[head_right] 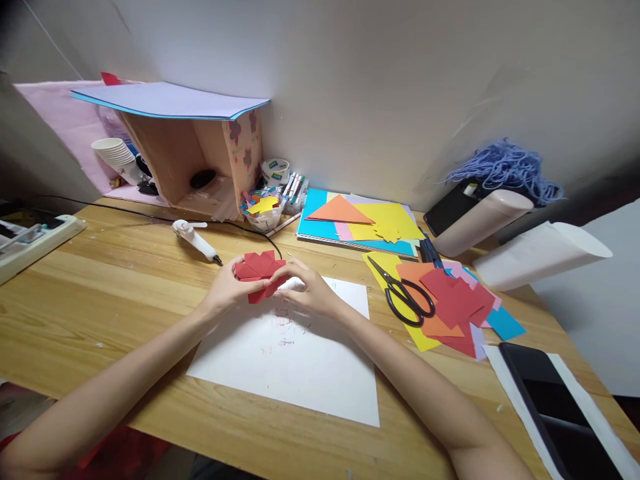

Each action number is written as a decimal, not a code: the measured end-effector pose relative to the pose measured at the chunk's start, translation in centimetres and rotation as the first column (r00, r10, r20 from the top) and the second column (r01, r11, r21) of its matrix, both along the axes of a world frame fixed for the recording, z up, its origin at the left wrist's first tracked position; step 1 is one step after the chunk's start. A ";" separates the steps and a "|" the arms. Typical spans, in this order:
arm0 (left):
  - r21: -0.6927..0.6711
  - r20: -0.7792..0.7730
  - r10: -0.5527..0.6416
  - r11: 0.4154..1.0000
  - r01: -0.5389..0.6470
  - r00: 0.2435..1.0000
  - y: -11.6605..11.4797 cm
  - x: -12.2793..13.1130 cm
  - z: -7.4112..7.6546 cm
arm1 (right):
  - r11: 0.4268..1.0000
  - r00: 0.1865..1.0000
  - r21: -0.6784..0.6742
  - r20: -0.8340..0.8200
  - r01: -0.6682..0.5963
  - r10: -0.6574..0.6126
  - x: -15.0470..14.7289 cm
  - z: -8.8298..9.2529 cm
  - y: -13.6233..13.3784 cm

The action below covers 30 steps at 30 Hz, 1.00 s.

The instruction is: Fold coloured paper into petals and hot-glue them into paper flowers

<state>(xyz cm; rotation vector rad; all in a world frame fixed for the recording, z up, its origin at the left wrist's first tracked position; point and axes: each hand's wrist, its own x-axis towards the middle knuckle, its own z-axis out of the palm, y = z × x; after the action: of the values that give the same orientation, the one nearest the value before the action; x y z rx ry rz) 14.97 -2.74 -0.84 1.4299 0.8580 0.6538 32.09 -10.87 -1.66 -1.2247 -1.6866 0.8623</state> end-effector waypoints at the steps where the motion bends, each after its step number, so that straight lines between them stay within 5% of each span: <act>1: 0.005 -0.018 0.008 1.000 -0.008 1.000 0.0 0.0 -0.1 | 1.000 1.000 0.007 0.021 0.009 -0.009 0.0 0.1 0.0; 9: 0.100 -0.032 0.066 0.993 -0.062 0.997 -0.4 0.0 -0.8 | 0.999 0.999 -0.024 0.037 -0.039 0.040 -0.1 0.6 0.1; 14: 0.216 -0.013 0.102 0.971 -0.097 0.995 -0.9 0.1 -0.8 | 0.999 0.998 -0.010 0.042 0.040 -0.040 -0.7 0.4 0.1; 21: 0.010 0.065 0.042 0.999 -0.042 0.997 -0.8 0.4 -1.2 | 0.986 0.987 -0.029 -0.006 0.162 -0.162 -1.0 0.0 0.2; 30: -0.021 0.116 0.020 1.000 -0.018 0.993 -0.7 0.3 -1.4 | 0.957 0.937 -0.130 -0.208 0.258 -0.281 -1.4 -0.6 0.1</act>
<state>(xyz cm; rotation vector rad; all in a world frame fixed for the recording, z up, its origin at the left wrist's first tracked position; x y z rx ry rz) 15.24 -3.43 -2.28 1.3532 0.7851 0.7337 30.71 -10.76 -2.23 -1.3363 -1.2720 0.8875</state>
